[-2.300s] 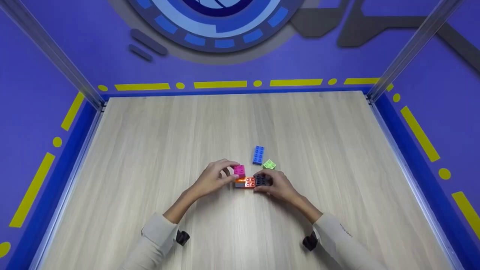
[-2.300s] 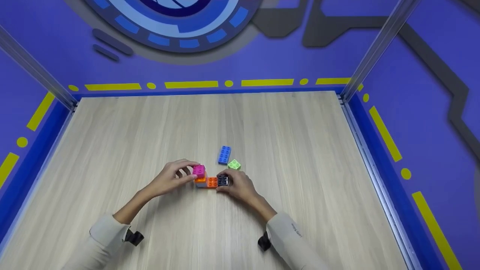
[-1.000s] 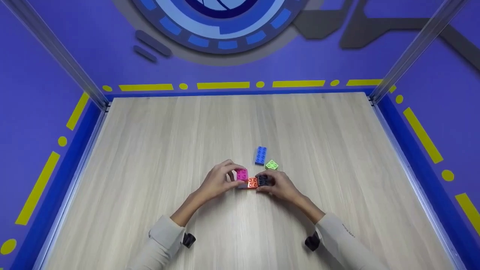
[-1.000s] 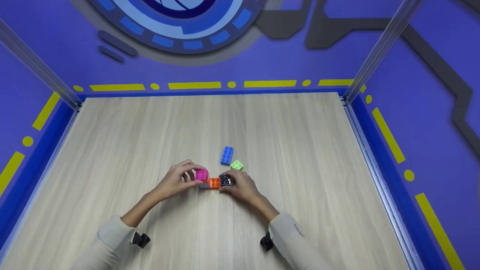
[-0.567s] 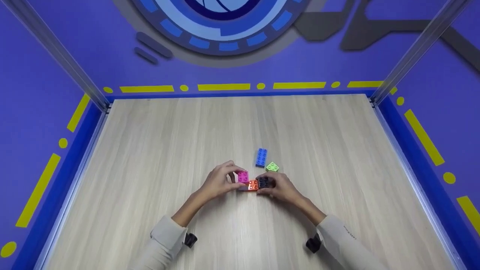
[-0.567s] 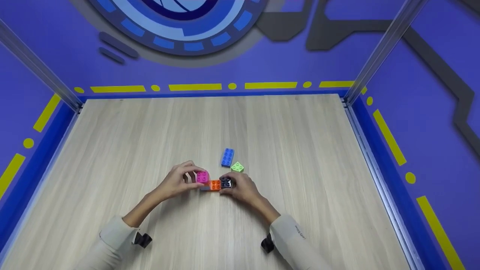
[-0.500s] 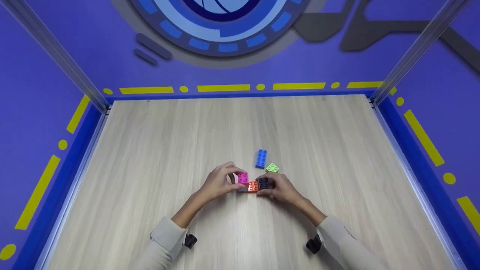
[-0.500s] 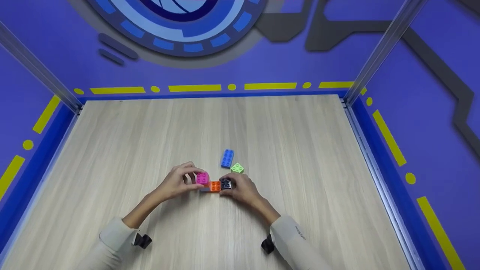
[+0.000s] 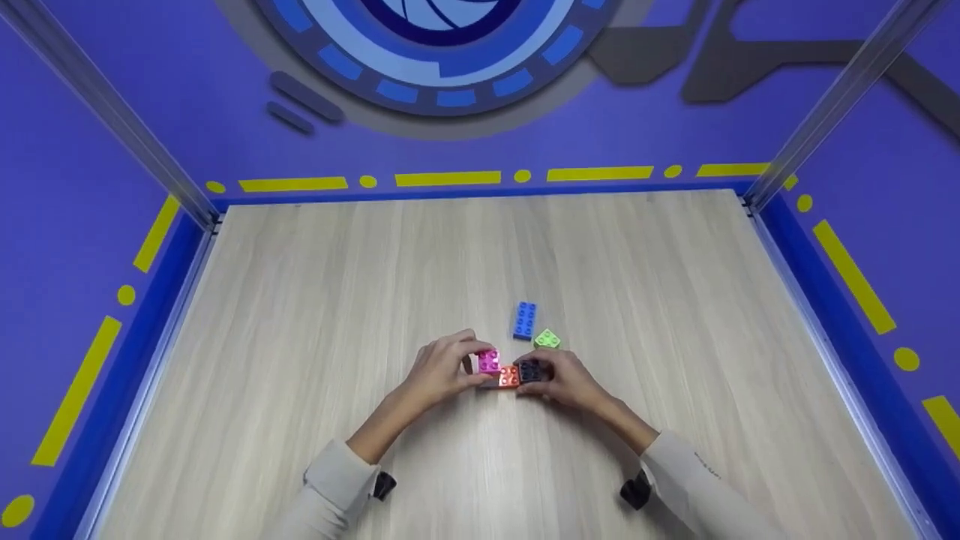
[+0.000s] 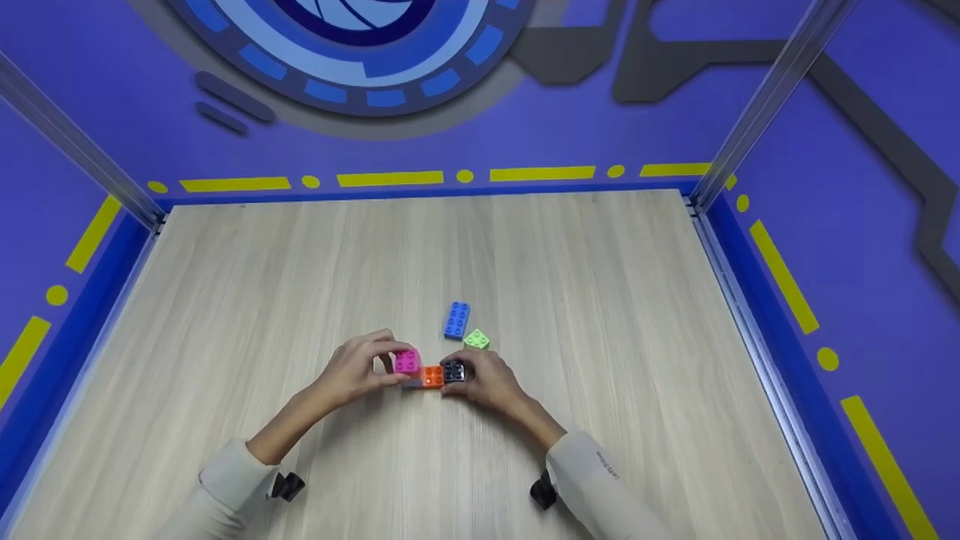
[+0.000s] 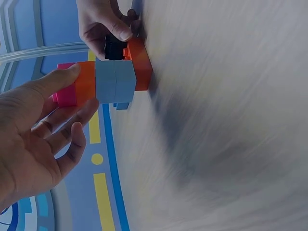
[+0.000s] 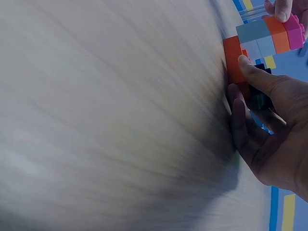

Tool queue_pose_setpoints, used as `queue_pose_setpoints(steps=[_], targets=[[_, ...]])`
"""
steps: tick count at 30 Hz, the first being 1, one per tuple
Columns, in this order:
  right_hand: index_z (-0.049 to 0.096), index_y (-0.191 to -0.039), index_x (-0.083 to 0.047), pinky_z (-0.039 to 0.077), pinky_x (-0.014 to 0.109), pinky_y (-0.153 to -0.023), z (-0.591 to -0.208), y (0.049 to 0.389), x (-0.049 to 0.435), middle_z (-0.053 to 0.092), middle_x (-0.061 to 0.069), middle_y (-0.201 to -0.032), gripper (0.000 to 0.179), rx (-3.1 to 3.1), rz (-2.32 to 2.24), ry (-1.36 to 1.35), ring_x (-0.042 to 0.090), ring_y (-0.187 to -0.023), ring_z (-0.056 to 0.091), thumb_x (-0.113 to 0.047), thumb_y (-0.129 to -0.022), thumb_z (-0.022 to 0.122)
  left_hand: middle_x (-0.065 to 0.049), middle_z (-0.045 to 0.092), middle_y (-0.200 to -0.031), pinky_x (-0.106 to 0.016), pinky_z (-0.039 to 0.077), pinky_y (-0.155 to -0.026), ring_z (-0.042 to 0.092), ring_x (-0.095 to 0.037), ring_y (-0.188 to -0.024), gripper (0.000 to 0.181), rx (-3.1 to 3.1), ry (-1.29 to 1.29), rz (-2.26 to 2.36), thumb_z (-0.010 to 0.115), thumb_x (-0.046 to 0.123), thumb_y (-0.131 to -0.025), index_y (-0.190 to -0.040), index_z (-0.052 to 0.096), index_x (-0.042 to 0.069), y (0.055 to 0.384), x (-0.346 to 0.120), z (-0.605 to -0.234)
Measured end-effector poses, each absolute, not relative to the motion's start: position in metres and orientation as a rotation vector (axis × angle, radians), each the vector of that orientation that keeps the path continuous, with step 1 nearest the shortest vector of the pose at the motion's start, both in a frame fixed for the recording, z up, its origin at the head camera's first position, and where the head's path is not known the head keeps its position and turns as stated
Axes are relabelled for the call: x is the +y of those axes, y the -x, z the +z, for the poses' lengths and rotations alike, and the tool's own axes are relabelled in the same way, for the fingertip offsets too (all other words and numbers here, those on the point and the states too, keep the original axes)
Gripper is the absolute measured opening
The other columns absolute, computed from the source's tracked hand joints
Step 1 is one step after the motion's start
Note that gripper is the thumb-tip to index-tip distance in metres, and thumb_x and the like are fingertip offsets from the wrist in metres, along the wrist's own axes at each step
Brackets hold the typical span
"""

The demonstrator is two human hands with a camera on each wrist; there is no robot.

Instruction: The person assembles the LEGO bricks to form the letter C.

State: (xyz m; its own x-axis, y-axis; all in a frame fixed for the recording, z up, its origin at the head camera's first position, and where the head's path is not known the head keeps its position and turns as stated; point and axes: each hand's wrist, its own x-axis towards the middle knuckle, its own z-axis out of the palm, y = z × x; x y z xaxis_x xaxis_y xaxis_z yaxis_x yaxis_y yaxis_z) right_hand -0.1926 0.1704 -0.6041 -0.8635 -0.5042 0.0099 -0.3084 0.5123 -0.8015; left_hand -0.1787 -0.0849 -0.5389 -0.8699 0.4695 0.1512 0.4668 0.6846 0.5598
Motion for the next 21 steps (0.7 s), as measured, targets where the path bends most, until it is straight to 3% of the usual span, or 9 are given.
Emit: queue_pose_setpoints(steps=[5, 13, 21], targets=[[0.073, -0.118, -0.008, 0.051, 0.027, -0.085, -0.601, 0.189, 0.17, 0.073, 0.006, -0.106, 0.045, 2.531, -1.263, 0.633, 0.016, -0.092, 0.064, -0.019, -0.077, 0.088, -0.005, 0.064, -0.088, -0.021, 0.041, -0.058, 0.062, -0.015, -0.073, 0.039, 2.876, -0.759, 0.943, 0.088, 0.027, -0.078, -0.113, 0.077, 0.012, 0.177, -0.081, -0.54], [0.069, -0.121, -0.007, 0.048, 0.053, -0.103, -0.595, 0.19, 0.163, 0.072, 0.012, -0.117, 0.045, 2.533, -1.22, 0.624, 0.031, -0.114, 0.065, -0.02, -0.081, 0.086, -0.008, 0.064, -0.094, -0.026, 0.049, -0.067, 0.068, -0.027, -0.085, 0.04, 2.797, -0.672, 1.061, 0.088, 0.022, -0.078, -0.113, 0.075, 0.007, 0.181, -0.085, -0.542], [0.057, -0.138, 0.003, 0.053, 0.052, -0.099, -0.562, 0.207, 0.186, 0.065, 0.024, -0.129, 0.055, 2.265, -1.08, 0.792, 0.038, -0.114, 0.064, -0.022, -0.092, 0.075, -0.005, 0.068, -0.107, -0.024, 0.051, -0.069, 0.07, -0.021, -0.085, 0.045, 2.732, -0.709, 1.142, 0.085, 0.028, -0.083, -0.12, 0.07, 0.008, 0.174, -0.087, -0.551]])
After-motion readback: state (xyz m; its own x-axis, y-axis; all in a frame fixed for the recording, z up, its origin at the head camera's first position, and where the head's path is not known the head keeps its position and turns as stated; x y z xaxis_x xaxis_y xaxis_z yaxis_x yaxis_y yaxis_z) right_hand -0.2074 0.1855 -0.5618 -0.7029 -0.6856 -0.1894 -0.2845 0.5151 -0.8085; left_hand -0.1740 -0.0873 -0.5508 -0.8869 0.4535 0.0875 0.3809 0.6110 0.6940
